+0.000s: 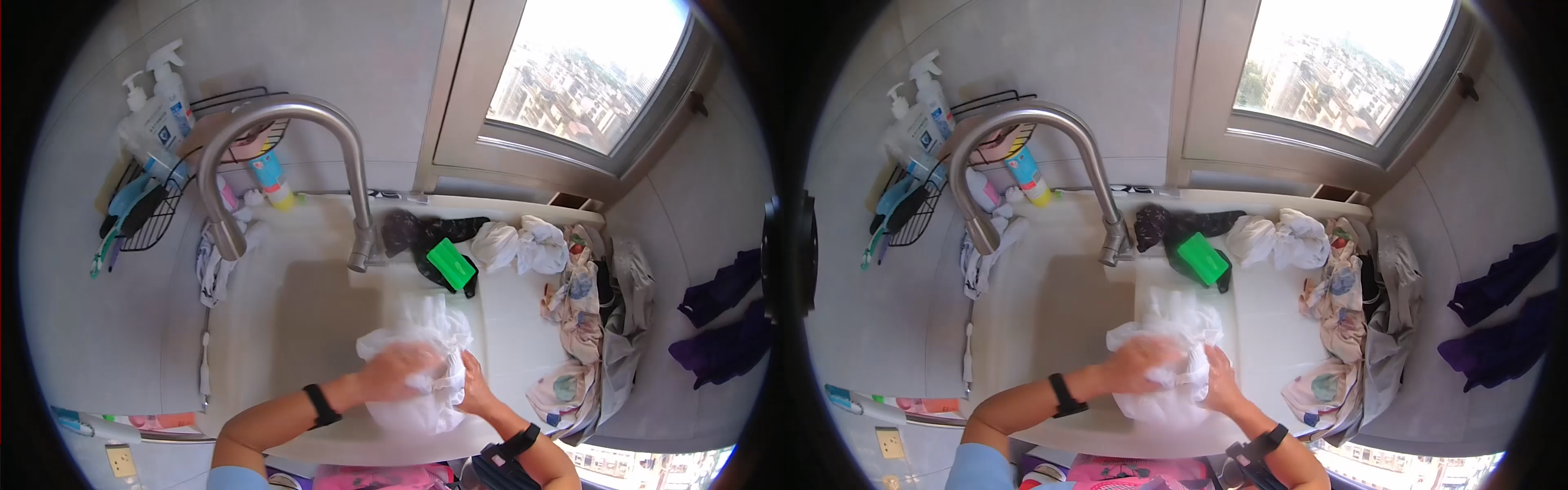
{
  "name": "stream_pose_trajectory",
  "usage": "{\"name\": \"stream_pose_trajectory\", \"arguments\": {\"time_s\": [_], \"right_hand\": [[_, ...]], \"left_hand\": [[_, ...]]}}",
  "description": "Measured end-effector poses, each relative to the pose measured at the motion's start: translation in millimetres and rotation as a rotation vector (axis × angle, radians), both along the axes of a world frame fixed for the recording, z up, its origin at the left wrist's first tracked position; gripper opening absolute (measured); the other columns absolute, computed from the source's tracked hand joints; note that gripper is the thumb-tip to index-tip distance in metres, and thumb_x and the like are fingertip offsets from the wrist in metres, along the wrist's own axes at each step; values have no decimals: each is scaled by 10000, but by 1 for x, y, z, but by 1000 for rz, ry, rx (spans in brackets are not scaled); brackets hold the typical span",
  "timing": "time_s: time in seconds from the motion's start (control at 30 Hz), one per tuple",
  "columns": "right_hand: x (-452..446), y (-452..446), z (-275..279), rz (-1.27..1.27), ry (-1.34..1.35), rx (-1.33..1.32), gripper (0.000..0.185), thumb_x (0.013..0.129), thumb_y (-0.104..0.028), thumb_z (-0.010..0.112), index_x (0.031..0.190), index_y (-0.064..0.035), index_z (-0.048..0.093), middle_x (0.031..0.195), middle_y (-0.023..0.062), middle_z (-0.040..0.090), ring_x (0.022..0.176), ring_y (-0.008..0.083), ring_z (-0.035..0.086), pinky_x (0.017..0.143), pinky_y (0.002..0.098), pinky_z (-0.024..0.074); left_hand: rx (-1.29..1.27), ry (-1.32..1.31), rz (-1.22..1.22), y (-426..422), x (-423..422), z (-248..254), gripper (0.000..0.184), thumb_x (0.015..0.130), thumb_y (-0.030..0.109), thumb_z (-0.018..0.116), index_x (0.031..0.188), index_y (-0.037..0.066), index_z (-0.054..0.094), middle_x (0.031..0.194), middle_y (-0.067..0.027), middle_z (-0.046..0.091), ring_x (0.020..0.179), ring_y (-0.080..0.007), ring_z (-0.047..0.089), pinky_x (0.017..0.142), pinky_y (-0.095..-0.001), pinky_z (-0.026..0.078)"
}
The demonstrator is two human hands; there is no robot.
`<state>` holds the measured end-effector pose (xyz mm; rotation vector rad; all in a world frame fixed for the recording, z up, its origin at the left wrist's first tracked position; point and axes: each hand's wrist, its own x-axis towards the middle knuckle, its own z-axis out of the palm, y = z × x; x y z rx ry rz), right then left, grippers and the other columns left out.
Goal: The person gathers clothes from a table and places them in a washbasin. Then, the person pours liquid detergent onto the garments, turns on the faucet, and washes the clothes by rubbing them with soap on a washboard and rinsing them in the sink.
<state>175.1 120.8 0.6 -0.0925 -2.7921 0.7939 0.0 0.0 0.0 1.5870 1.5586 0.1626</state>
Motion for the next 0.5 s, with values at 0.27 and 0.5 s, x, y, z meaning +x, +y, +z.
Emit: {"name": "stream_pose_trajectory", "arguments": {"time_s": [0.27, 0.5], "right_hand": [[4, -33, -49, -311, 64, -570, 475, 645, -218, 678, 1051, -34, 514, 996, 150, 539, 946, 323, 503, 787, 404, 415], [-25, 2, -63, -197, -125, -867, 378, 695, -196, 628, 1037, -51, 561, 994, 151, 589, 885, 299, 577, 775, 355, 446]], "left_hand": [[716, 91, 600, -62, 46, -17, 685, 582, 420, 705, 1118, 34, 523, 1262, -210, 346, 1111, -358, 391, 831, -464, 372], [618, -247, 468, -26, 10, -57, 562, 615, 395, 662, 1054, 62, 551, 1022, -141, 553, 915, -314, 541, 768, -408, 422]]}}
